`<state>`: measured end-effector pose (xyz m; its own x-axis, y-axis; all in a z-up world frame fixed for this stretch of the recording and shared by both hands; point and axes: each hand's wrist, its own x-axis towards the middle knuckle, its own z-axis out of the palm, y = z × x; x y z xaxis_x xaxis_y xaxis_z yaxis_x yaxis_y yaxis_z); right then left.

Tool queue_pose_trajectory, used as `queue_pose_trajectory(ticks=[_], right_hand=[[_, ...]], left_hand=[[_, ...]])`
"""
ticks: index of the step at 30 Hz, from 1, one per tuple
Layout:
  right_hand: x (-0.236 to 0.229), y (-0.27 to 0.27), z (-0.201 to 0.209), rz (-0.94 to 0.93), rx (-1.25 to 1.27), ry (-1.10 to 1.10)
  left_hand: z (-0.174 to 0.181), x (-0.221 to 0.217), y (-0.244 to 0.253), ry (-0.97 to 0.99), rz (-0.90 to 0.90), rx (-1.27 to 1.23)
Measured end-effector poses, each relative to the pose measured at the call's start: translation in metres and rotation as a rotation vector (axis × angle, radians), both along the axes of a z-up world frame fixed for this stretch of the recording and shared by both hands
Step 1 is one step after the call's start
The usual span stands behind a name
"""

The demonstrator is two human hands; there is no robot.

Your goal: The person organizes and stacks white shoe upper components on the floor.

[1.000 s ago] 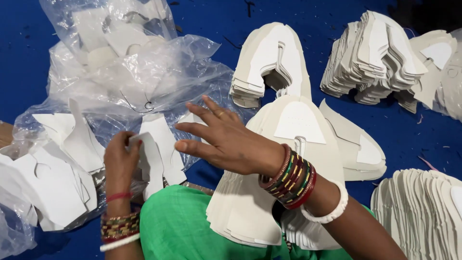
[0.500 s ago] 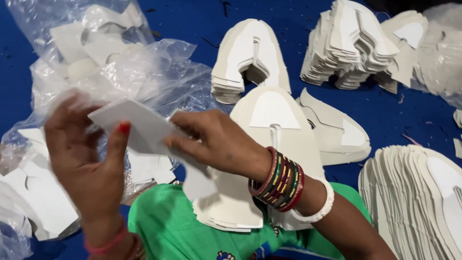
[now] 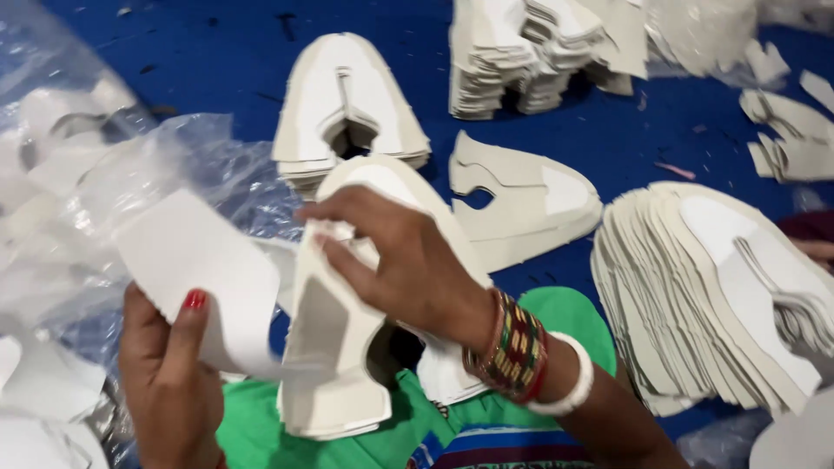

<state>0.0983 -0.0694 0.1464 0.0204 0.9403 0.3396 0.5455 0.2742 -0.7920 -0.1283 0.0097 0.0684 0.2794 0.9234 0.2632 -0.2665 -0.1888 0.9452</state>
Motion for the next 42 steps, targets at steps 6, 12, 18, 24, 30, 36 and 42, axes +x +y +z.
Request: queue_pose_trajectory(ticks=[6, 12, 18, 24, 30, 36, 42], right_hand=[[0.065, 0.031, -0.133, -0.360, 0.026, -0.384], [0.068, 0.031, -0.133, -0.378, -0.217, -0.537], [0.090, 0.016, -0.124, -0.445, -0.365, -0.236], [0.071, 0.015, -0.128, -0.451, -0.278, -0.130], [0.066, 0.014, -0.139, -0.424, -0.203, -0.229], [0.064, 0.008, -0.149, -0.442, -0.092, -0.313], [0.064, 0.009, -0.155, -0.456, -0.056, -0.293]], left_hand=[[-0.031, 0.046, 0.006, 0.189, -0.089, -0.378], [-0.061, 0.068, 0.001, 0.212, -0.223, -0.369], [-0.056, 0.042, 0.018, 0.341, -0.095, -0.420], [-0.039, 0.041, 0.014, 0.290, -0.030, -0.376], [-0.055, 0.052, 0.009, 0.305, -0.146, -0.461], [-0.058, 0.065, 0.004, 0.332, -0.168, -0.431], [-0.045, 0.075, -0.001, 0.531, -0.041, -0.448]])
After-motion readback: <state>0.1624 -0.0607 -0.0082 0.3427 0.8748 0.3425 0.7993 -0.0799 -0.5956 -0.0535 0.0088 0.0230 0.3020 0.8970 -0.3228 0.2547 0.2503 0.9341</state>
